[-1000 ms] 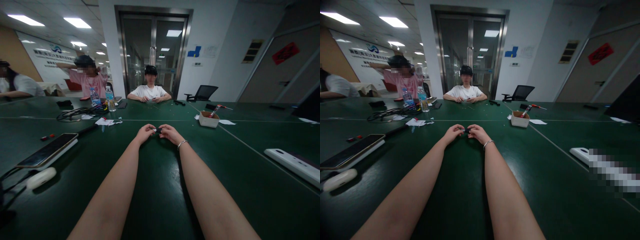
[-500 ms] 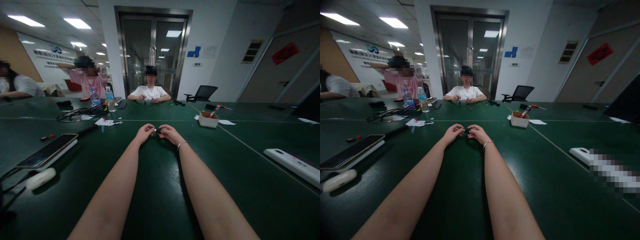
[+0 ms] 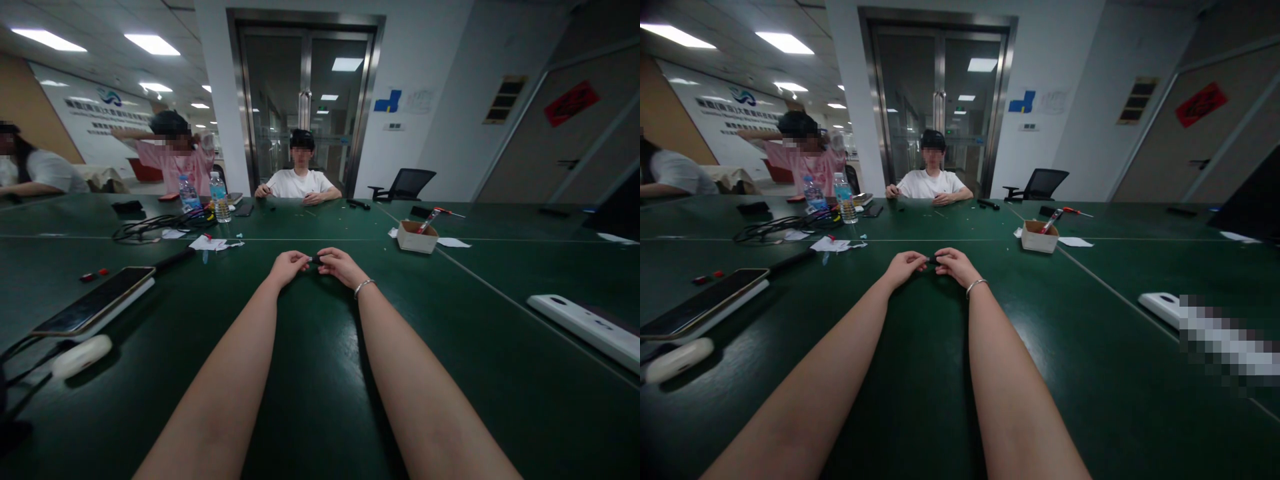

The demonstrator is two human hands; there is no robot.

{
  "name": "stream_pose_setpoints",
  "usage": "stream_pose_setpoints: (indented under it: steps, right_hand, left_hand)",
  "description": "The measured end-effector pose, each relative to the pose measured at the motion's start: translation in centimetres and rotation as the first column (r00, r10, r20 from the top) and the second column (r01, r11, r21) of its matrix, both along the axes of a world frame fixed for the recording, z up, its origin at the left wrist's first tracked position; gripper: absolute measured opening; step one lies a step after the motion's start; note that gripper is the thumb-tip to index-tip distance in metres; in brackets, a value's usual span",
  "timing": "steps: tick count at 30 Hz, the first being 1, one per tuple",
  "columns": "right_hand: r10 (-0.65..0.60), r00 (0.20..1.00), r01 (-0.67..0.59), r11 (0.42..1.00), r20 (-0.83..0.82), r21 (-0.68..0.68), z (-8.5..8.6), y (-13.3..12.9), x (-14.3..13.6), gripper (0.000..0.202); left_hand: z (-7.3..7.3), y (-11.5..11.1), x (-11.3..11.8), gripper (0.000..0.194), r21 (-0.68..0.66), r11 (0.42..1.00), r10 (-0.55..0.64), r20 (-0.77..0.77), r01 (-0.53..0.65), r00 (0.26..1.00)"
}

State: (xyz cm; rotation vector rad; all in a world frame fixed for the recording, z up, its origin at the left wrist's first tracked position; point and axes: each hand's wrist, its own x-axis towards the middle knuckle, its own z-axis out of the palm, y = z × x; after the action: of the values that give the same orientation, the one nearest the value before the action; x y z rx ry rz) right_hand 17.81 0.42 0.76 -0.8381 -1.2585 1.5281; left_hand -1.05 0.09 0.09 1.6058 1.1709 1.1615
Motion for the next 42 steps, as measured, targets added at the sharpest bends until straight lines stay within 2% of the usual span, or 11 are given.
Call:
stream_pose_setpoints:
  steps: [6,15,24,31,42]
  right_hand:
    - [-0.059,0.995,0.059,0.998,-0.077,0.008,-0.23,0.37,0.08,0.014]
    - [-0.004,0.999,0.004,1.000,-0.032,0.000,-0.07,0.10,0.03,0.017]
    - [0.008,1.000,-0.008,1.000,0.000,0.002,0.05,0.00,0.08,0.017]
    - [0.026,1.000,-0.026,1.000,0.000,0.014,0.04,-0.02,0.15,0.017]
    - [0.017,0.999,-0.018,0.999,0.043,0.031,0.09,-0.18,-0.02,0.018]
  left_hand:
    - [0.71,-0.15,-0.35,0.027,-0.015,0.988,0.153,-0.057,-0.154,0.987]
    - [0.32,-0.06,0.34,0.029,0.003,0.992,0.127,-0.075,-0.127,0.989]
    - [0.79,-0.58,0.16,0.031,0.004,0.993,0.121,-0.137,-0.121,0.983]
    - [0.19,-0.09,0.12,0.034,0.010,0.993,0.115,-0.149,-0.115,0.982]
    - [0.27,-0.02,0.30,0.035,-0.006,0.992,0.122,-0.205,-0.125,0.971]
